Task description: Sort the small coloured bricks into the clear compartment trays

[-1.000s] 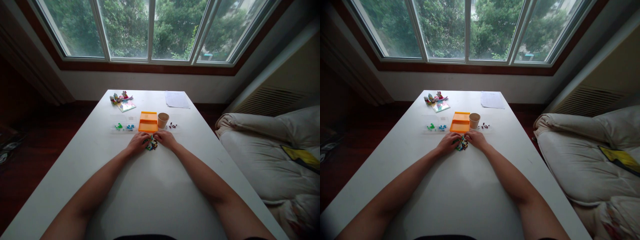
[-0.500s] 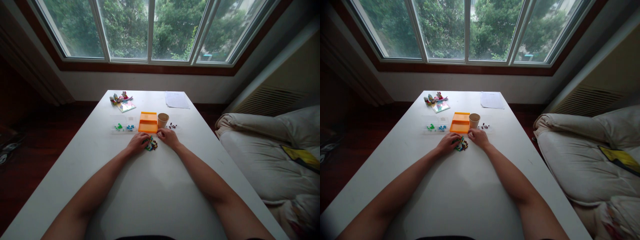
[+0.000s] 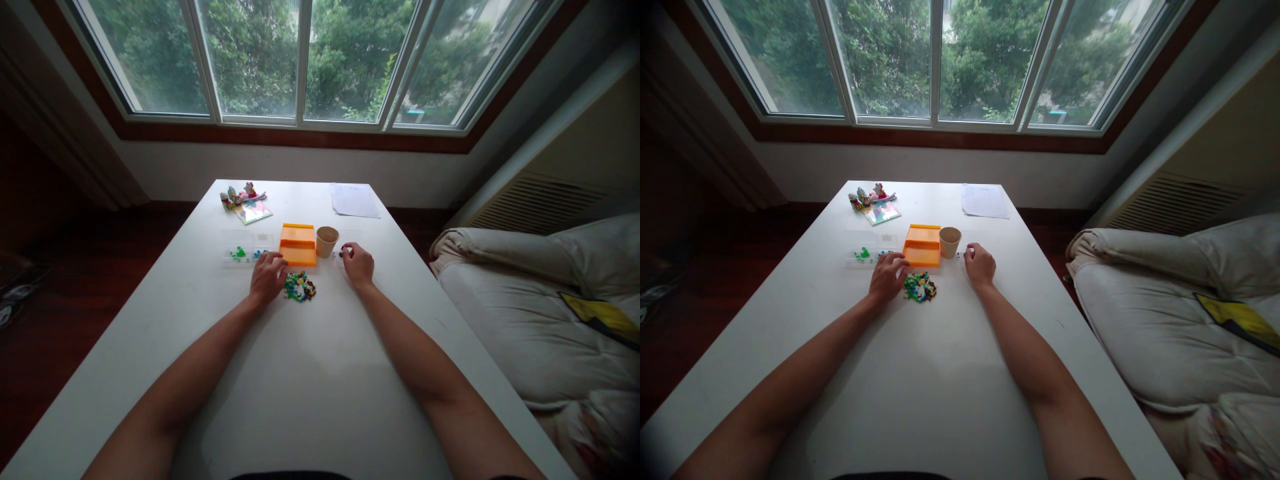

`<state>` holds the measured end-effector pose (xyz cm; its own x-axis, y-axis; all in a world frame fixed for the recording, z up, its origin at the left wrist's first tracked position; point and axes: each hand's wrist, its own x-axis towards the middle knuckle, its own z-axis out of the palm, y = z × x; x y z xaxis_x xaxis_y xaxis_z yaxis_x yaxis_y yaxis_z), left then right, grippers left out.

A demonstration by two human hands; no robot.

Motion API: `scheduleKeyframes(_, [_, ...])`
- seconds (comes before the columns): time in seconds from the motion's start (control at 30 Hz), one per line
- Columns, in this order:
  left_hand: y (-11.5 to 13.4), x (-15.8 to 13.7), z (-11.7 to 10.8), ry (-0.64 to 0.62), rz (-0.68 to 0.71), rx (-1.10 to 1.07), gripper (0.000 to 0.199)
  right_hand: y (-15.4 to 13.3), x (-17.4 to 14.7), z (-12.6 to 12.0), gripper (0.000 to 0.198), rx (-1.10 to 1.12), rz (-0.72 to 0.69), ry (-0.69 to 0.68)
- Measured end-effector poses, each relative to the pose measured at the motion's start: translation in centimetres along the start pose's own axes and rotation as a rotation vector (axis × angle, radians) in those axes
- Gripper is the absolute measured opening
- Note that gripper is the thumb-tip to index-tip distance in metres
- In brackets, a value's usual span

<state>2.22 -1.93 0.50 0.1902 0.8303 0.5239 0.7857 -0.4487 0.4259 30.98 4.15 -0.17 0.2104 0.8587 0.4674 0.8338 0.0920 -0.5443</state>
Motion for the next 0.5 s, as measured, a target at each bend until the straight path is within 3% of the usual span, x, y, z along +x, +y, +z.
scheduleKeyframes(0.13, [-0.1, -0.2, 0.3, -0.001, 0.013, 0.038, 0.022, -0.3, 0.0, -0.3, 0.03, 0.121, 0.023, 0.027])
scheduleKeyframes(0.33, [-0.5, -0.4, 0.9, -0.075, 0.033, 0.02, 0.026, -1.9, -1.1, -1.2, 0.031, 0.244, -0.094, 0.034])
scheduleKeyframes(0.5, [-0.6, -0.2, 1.0, -0.101, 0.062, 0.015, 0.024, -2.8, -2.4, -0.4, 0.021, 0.269, -0.314, -0.197])
